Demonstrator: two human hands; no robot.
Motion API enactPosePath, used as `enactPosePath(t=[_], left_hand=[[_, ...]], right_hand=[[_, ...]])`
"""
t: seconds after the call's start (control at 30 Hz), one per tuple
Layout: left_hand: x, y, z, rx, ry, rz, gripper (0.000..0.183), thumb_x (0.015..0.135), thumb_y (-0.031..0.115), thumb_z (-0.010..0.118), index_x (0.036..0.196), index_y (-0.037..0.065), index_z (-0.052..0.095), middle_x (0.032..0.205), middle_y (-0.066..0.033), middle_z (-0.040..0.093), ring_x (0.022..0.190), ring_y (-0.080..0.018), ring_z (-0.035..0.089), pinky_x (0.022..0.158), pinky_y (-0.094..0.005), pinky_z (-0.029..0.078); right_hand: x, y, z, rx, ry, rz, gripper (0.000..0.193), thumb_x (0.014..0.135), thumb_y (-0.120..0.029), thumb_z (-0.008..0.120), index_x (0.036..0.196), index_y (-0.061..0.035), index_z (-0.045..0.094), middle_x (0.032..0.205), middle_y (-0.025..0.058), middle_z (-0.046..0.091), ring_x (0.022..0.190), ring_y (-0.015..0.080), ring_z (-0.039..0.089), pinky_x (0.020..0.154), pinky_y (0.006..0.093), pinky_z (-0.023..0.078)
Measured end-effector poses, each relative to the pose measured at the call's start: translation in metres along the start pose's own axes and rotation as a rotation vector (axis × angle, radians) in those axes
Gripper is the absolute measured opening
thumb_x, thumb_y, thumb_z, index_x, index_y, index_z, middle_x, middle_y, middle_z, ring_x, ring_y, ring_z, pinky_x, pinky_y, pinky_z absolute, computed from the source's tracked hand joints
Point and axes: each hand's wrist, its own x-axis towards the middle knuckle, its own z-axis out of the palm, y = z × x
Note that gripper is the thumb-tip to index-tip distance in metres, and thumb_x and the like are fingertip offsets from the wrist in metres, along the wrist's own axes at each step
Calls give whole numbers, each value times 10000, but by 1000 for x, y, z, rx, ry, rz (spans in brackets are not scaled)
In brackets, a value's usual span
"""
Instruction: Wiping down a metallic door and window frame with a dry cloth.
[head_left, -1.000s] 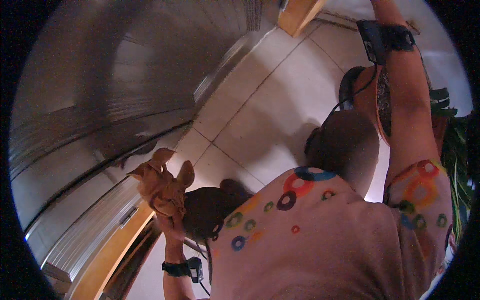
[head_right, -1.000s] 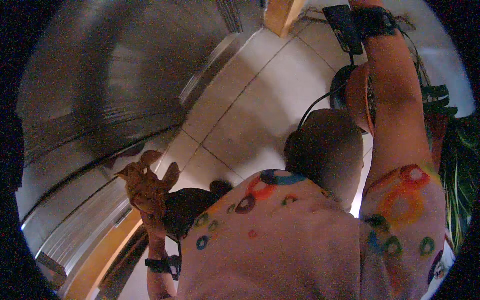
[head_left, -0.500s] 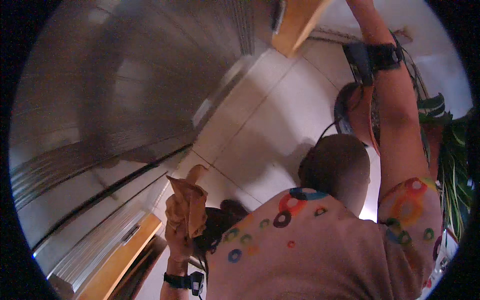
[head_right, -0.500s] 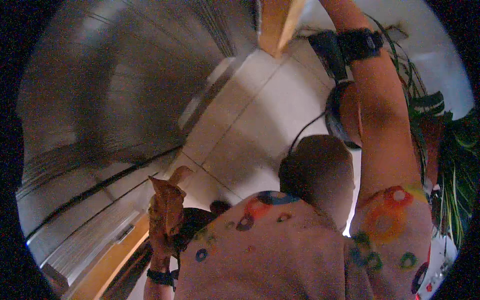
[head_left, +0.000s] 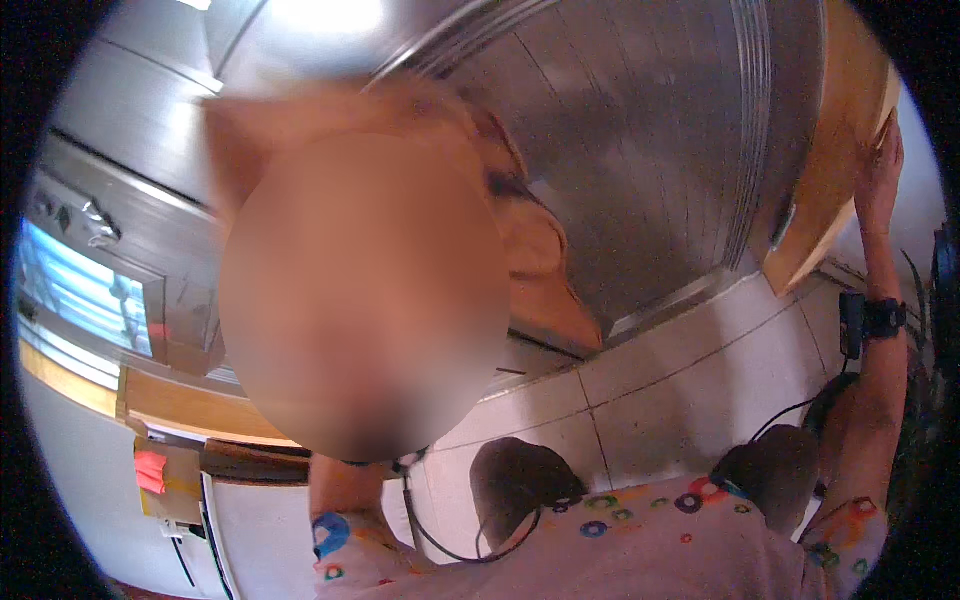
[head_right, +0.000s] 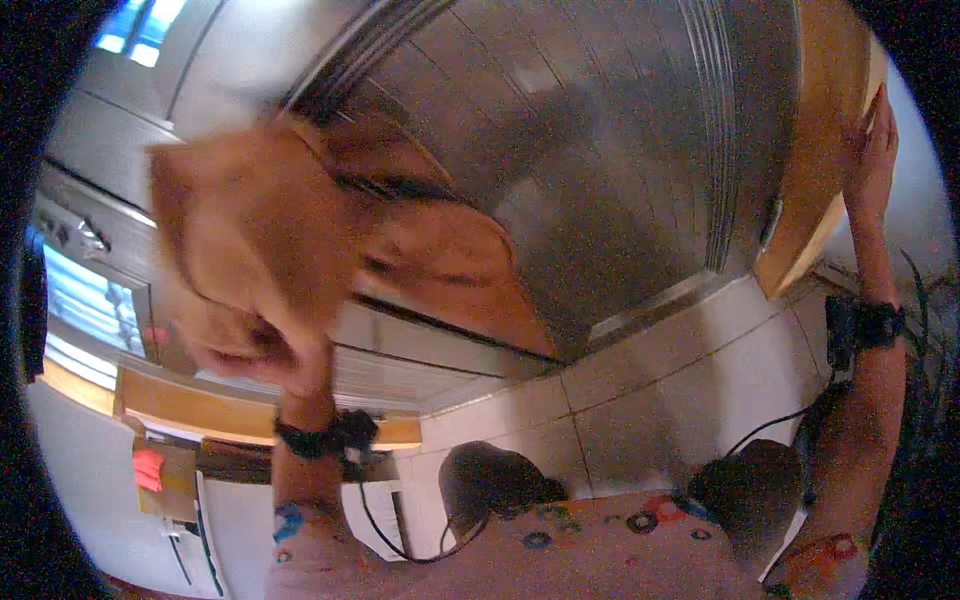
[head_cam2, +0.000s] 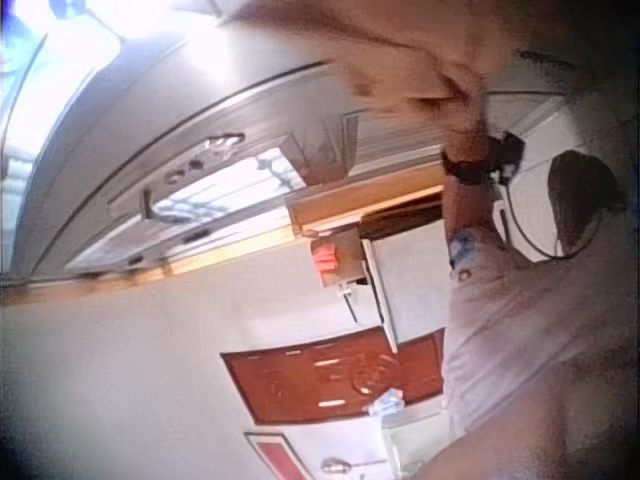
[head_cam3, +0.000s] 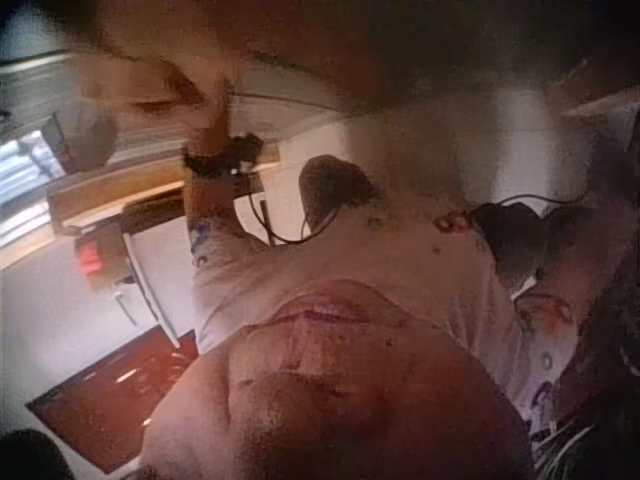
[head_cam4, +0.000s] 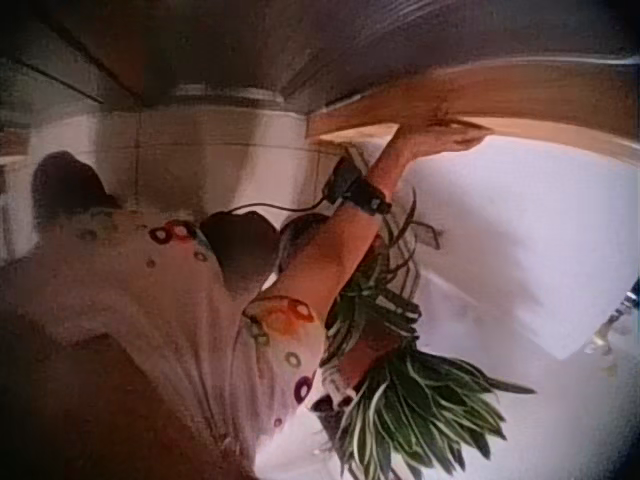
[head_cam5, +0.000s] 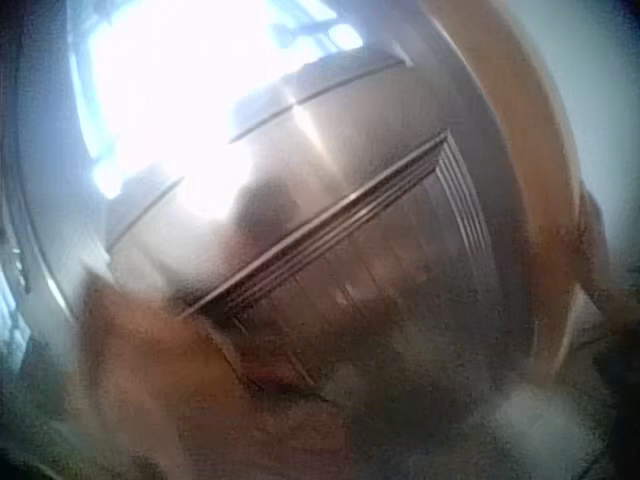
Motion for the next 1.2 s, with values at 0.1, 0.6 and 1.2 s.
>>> enactPosePath(t=[0.1, 0.6, 1.2], left_hand=[[104, 17, 37, 326, 72, 349, 799, 770, 350, 635, 1398, 76, 223, 1365, -192, 292, 1236, -319, 336, 1043, -449, 227], [-25, 3, 106, 786, -585, 431, 562, 558, 493, 707, 1038, 209, 635, 1084, 42, 540, 1125, -198, 403, 942, -633, 267], [158, 9, 69, 753, -149, 563, 576, 645, 143, 620, 1197, 54, 483, 1211, -243, 429, 1160, -465, 341, 966, -594, 253]], right_hand=[[-5, 8, 4, 93, -68, 71, 569, 884, -94, 539, 1381, -18, 272, 1354, 179, 375, 1252, 301, 359, 1027, 367, 323], [0, -7, 2, 115, -24, 30, 568, 888, -85, 525, 1389, -40, 261, 1373, 167, 342, 1253, 316, 346, 1042, 377, 310], [0, -7, -1, 228, -32, 105, 643, 830, 17, 527, 1402, -63, 245, 1403, 170, 305, 1280, 335, 309, 1078, 394, 253]])
